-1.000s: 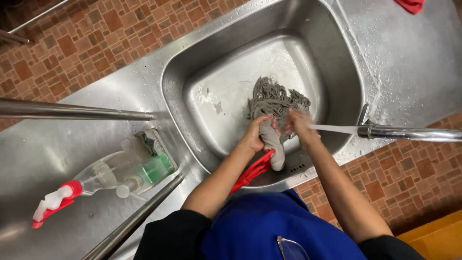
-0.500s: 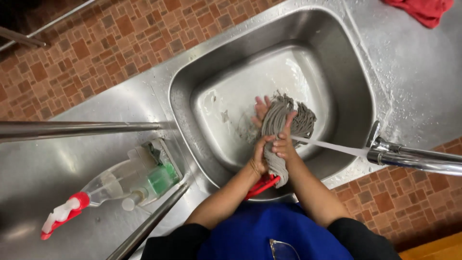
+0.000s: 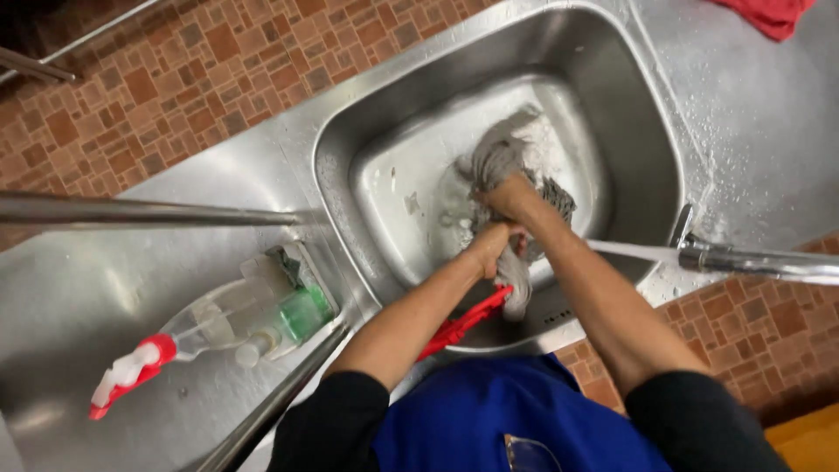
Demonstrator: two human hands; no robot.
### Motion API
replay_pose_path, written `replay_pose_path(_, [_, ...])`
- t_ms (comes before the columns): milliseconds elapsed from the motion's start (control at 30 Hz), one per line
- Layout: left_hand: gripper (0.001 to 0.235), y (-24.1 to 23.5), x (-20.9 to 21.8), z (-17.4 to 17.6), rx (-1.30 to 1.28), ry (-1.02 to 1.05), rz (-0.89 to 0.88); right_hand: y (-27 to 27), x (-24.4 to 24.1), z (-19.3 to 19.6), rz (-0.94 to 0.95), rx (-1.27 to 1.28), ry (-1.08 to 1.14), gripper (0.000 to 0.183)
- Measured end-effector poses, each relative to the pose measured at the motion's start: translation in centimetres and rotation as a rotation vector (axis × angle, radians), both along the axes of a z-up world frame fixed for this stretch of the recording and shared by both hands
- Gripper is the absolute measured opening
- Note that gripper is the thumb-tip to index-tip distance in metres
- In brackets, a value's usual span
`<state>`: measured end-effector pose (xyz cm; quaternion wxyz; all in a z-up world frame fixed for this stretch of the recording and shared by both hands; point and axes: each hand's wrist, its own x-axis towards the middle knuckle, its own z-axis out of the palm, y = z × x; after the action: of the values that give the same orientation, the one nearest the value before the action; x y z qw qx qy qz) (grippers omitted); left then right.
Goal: The person rinses a grey mop head under running water in a stainless steel sink. They repeatedly squeeze and wring the mop head by hand to remove excess water and soap suds.
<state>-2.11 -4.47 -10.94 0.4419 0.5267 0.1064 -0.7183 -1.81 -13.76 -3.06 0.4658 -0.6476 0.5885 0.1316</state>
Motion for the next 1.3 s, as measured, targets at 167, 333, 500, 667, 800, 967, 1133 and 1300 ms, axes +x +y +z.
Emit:
replay_pose_path(167, [0.008, 1.8, -0.3, -1.3, -0.035, 0.013, 0.016, 1.1, 2.1, 1.2, 0.101, -0.028, 0.023, 0.074])
replay_pose_path(333, [0.011, 3.2, -0.9, -3.8, -0.069, 0.029, 0.016, 2.5, 2.3, 2.1, 0.189, -0.045, 0.045, 0.072])
replay_pose_path(500, [0.02, 2.2, -0.6, -4.8, -0.145, 0.031, 0.002, 3.1, 0.8, 3.6, 0.291, -0.101, 0.058, 0.072])
replay_pose_path(667, [0.047, 3.4, 6.7, 0.0, -0.405, 0.345, 0.24, 3.1, 0.0, 2.4, 0.281, -0.182, 0.039, 0.075])
replay_pose_path(800, [0.053, -0.7, 6.9, 6.2, -0.168, 0.255, 0.257, 6.1, -3.1, 2.3, 0.398, -0.276, -0.034, 0.056])
replay_pose_path(967, [0.028, 0.2, 7.1, -4.5, -0.117, 0.382, 0.311, 3.3, -5.3, 7.2, 0.44, -0.447, -0.109, 0.037])
replay_pose_path(1133, [0.031, 2.6, 5.9, 0.7, -0.197, 0.431, 0.426, 0.9, -6.3, -7.4, -0.251, 0.062, -0.373, 0.058])
replay_pose_path(1300, [0.03, 4.6, 3.0, 4.0, -0.472, 0.748, 0.512, 4.4, -5.4, -13.2, -0.464, 0.811, -0.872, 0.057])
